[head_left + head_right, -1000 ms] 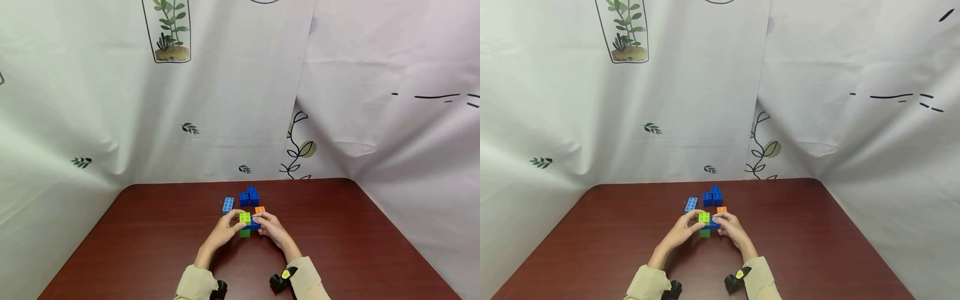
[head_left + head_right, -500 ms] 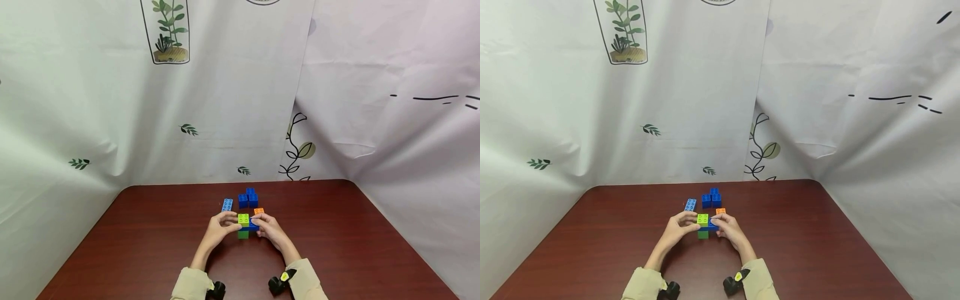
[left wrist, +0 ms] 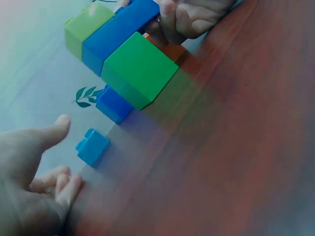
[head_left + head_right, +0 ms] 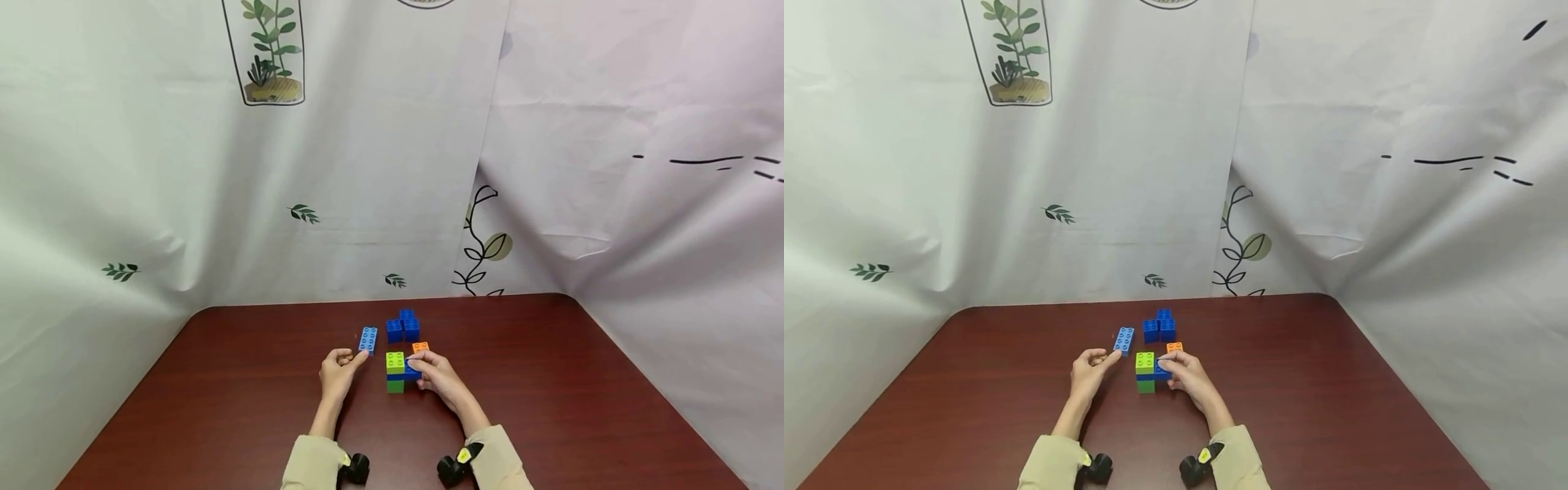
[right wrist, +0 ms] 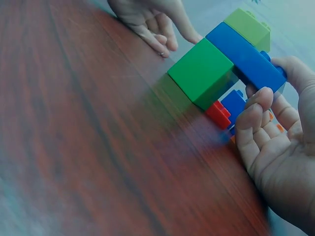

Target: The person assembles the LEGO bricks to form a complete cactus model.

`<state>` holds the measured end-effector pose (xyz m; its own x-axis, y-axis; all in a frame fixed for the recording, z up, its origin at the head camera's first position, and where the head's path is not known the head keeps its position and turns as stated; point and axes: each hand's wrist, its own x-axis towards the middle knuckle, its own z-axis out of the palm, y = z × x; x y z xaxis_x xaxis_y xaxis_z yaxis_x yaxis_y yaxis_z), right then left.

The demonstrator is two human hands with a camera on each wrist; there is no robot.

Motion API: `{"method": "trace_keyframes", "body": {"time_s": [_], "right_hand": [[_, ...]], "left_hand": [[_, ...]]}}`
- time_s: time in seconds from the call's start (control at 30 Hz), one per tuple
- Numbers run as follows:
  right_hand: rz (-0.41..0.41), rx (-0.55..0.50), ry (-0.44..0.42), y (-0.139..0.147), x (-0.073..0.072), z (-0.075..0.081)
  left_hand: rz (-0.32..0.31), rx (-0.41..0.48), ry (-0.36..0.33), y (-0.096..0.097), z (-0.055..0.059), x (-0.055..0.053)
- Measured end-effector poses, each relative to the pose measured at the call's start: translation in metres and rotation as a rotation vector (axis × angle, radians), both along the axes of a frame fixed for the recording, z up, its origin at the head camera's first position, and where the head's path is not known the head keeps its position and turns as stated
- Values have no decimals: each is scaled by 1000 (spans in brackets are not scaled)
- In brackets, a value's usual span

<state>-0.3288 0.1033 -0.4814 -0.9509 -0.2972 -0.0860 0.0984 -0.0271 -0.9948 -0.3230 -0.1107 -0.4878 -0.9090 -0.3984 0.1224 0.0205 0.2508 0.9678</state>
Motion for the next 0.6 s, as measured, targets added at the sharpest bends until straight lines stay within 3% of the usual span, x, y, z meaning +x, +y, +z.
{"method": "trace_keyframes", "body": {"time_s": [0.3, 0.47, 0.6], "right_hand": [[-4, 5, -11, 0, 3, 0], [33, 11, 1, -1, 2, 1], [9, 10, 6, 0, -1, 1]], "left_hand": [[-10, -327, -104, 26, 4, -11], [114, -400, -168, 35, 4, -21], [142, -389, -152, 38, 6, -27]]}}
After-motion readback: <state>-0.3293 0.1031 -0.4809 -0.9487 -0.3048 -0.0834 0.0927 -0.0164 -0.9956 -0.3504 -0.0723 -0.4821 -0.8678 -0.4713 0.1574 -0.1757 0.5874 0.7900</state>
